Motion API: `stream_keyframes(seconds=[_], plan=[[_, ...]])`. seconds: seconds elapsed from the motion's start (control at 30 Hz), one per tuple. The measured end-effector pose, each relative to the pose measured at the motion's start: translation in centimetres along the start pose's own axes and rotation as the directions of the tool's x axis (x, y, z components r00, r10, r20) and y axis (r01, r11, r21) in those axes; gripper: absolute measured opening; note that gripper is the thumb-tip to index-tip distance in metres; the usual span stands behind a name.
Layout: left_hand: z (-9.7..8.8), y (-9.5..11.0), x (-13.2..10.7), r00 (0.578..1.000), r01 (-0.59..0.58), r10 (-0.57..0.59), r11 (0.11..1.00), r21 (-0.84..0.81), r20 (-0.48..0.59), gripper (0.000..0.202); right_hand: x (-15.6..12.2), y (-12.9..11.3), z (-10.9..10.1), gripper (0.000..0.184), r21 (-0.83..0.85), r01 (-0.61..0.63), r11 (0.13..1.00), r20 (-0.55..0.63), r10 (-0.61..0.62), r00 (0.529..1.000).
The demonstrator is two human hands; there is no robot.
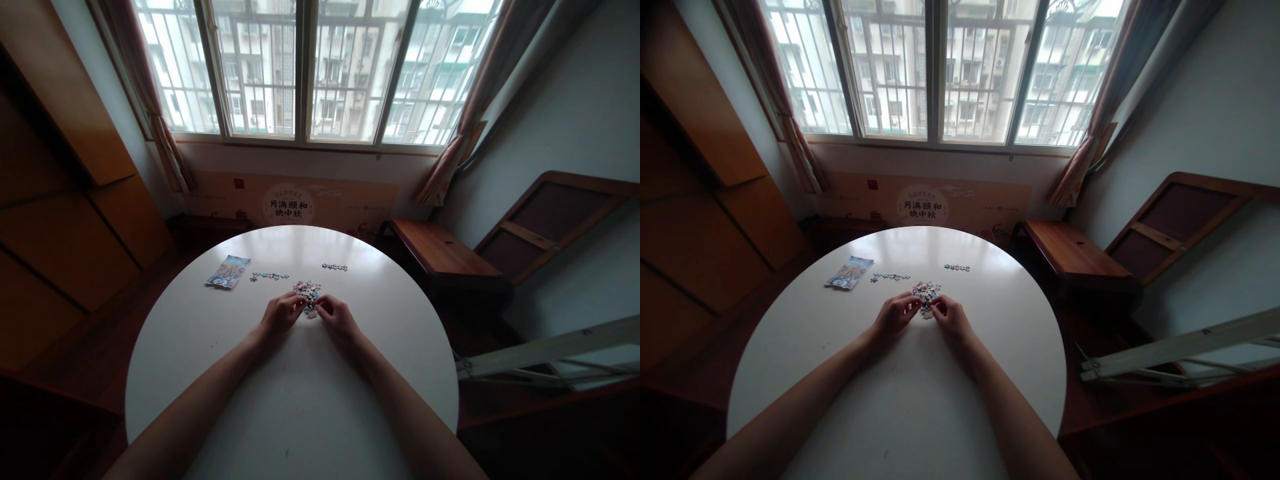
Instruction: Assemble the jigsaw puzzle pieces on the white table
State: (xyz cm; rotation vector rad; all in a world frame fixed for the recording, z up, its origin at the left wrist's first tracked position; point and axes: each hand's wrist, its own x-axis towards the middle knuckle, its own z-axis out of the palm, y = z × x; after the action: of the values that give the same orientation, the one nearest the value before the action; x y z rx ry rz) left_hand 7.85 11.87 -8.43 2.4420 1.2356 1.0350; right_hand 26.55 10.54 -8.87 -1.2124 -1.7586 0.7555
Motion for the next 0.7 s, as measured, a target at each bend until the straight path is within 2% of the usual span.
stream_keyframes(seconds=[0.7], plan=[[-0.04, -0.18, 0.08, 1.000, -0.023, 0.024, 0.998, -0.057, 0.014, 0.018, 0.01, -0.49, -0.05, 0.015, -0.023, 0.011, 1.000, -0.015, -0.011, 1.000]])
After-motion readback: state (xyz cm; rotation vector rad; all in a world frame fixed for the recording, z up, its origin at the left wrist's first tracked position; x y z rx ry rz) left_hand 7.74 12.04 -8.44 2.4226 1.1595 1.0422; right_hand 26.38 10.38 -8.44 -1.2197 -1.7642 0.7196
